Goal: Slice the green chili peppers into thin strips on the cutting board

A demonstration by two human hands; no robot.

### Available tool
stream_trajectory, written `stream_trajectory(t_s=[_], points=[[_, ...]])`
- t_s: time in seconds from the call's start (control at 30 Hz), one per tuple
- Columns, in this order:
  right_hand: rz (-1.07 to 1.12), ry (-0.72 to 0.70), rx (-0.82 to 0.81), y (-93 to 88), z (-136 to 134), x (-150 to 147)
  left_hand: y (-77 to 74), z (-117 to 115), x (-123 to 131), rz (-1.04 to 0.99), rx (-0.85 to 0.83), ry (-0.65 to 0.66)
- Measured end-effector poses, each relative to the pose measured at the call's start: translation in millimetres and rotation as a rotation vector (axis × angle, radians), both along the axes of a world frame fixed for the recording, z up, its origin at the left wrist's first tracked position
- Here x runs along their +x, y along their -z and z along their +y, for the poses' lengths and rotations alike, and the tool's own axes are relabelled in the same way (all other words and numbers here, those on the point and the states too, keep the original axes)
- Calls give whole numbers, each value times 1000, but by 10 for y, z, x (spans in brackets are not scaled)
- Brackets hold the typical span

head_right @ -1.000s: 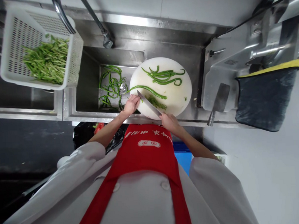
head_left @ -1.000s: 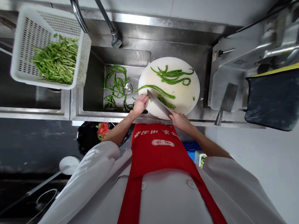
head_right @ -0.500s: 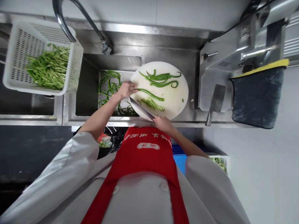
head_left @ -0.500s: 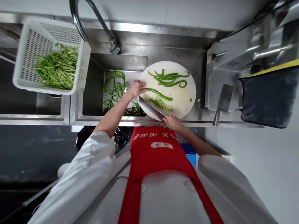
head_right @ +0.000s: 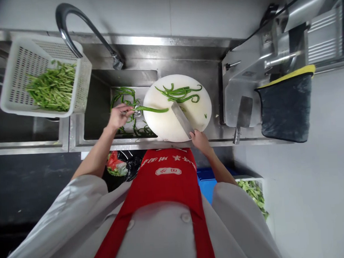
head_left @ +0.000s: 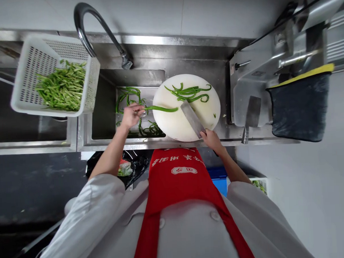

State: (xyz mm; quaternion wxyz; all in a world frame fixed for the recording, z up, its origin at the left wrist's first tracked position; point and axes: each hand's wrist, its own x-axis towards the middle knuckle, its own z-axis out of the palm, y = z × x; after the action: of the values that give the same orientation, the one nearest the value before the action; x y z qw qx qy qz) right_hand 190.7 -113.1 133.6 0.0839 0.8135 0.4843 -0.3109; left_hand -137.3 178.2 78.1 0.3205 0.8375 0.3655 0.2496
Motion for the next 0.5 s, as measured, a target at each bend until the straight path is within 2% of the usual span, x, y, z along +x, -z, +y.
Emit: stream_trajectory(t_s=[0.07, 0.1, 0.13, 0.2, 0.23, 0.27, 0.37, 0.4, 0.5], points=[[-13, -29, -13, -34, -15, -12, 138, -261, 186, 36, 21, 126], [-26, -45, -21, -49, -29, -33, 203, -400, 299, 59, 43, 149], [-43, -61, -31, -62, -46, -60, 262, -541, 417, 96, 72, 127], [-79, -91, -51, -79, -91, -128, 366, -828, 653, 152, 168, -59], [-91, -105, -59, -86, -116, -165, 412, -975, 762, 169, 194, -95], [-96, -120, -64, -92, -140, -203, 455, -1122, 863, 175, 205, -60], [-76, -145, -72, -112, -190, -305, 571, -1511, 1082, 144, 177, 151], [-70, -142, -79, -121, -195, -328, 603, -1601, 1123, 130, 165, 178], [-62, -125, -111, -166, -199, -354, 663, -1729, 1171, 101, 152, 141]])
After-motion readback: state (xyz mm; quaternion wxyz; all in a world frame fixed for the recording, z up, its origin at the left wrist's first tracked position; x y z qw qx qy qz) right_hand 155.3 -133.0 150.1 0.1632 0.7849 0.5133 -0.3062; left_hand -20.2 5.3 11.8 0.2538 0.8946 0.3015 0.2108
